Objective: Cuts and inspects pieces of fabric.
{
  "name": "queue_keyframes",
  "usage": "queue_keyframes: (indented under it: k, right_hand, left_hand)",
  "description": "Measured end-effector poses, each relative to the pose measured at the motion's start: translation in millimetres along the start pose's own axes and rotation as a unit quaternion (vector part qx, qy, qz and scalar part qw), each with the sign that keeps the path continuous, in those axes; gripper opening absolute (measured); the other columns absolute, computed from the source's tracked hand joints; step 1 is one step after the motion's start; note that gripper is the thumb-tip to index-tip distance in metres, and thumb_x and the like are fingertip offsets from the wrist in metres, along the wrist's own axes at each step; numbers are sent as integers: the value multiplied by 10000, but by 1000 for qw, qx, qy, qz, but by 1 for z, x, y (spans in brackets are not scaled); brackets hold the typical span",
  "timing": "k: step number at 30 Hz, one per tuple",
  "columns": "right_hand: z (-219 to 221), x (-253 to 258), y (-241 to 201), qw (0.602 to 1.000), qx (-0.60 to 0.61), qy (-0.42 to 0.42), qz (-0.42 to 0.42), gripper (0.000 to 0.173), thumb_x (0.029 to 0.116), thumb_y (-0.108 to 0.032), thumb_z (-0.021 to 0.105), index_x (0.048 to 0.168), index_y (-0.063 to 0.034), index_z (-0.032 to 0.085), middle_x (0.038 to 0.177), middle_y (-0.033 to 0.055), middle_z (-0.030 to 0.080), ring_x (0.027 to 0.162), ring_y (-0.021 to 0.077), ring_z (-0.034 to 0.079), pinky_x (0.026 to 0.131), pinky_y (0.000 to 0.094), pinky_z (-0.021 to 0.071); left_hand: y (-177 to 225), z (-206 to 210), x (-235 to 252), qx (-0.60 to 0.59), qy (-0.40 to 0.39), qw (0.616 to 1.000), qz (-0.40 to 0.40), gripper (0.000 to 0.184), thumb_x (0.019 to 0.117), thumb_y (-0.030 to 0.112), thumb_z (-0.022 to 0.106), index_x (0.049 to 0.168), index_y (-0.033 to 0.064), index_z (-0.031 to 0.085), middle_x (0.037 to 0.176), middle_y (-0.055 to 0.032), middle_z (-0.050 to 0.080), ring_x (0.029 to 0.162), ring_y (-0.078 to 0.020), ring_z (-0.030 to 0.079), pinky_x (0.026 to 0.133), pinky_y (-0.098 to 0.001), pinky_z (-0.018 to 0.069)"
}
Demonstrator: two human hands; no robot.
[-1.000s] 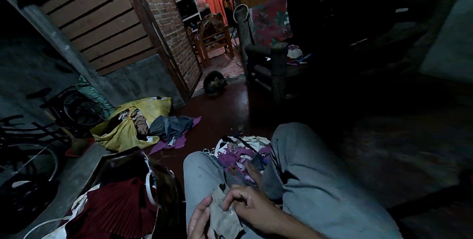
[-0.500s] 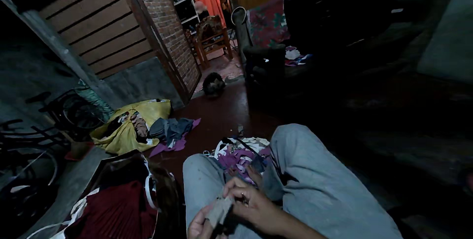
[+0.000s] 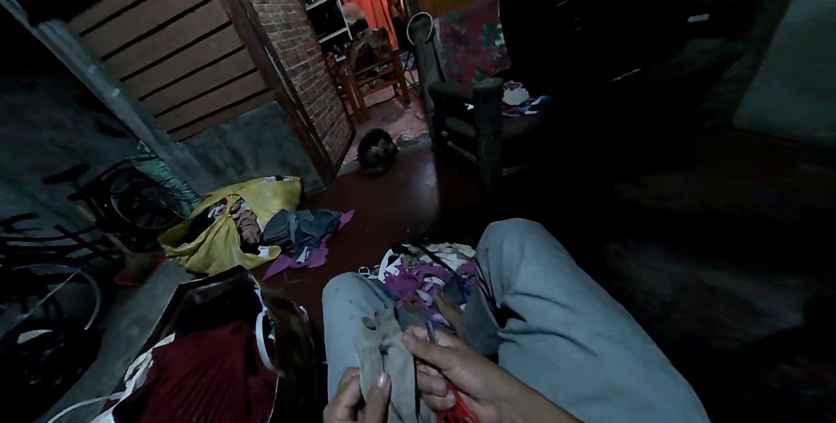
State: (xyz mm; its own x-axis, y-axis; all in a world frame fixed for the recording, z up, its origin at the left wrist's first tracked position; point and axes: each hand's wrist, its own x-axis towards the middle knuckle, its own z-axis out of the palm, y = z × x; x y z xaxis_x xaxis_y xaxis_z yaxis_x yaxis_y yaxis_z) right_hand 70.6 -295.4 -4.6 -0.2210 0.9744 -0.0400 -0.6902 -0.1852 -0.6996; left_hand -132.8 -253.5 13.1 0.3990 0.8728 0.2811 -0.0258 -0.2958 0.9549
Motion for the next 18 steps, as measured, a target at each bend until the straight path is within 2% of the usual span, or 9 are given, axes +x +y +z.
queue_keyframes:
  k: [5, 9, 11, 14, 18]
  right_hand:
    - [-1, 1, 4, 999, 30, -6, 26, 196, 1047, -377, 577, 1121, -195, 579, 681, -46, 473, 505, 28, 434, 471, 175, 403]
    - [-4, 1, 9, 998, 45, 10, 49, 223, 1047, -389, 572, 1154, -196, 601, 687, -36, 499, 483, 25, 428, 439, 170, 400]
    - [-5, 3, 11, 998, 17, 19, 57, 219, 1040, -400, 583, 1142, -206, 581, 698, -35, 514, 490, 19, 435, 441, 164, 392]
    - [-6, 5, 11, 998, -62, 5, 33, 191, 1043, -388, 577, 1076, -201, 553, 648, -61, 445, 481, 25, 409, 453, 181, 384]
    - [-2, 4, 10, 987, -162, 22, 9, 186, 1044, -358, 576, 1057, -172, 567, 618, -56, 442, 454, 31, 400, 439, 188, 375]
  left_hand:
    - [-2, 4, -1, -1, 20, 1000, 6, 127, 952, 63, 680, 892, -27, 746, 921, -130, 699, 853, -214, 671, 759, -350, 592]
    - [0, 11, -2, -27, 16, 999, -20, 102, 943, 42, 679, 927, -39, 740, 923, -142, 705, 852, -220, 681, 775, -367, 598]
    - [3, 16, -4, -54, 15, 997, -47, 105, 940, 12, 681, 1007, -63, 708, 912, -156, 725, 815, -217, 712, 765, -383, 618]
    - [2, 20, -7, -114, 19, 989, -91, 217, 938, -35, 642, 1149, -88, 638, 957, -161, 731, 848, -215, 723, 803, -396, 620]
    - [1, 21, -6, -137, 36, 982, -124, 250, 914, -54, 663, 1157, -91, 615, 958, -164, 733, 854, -219, 728, 809, -402, 623]
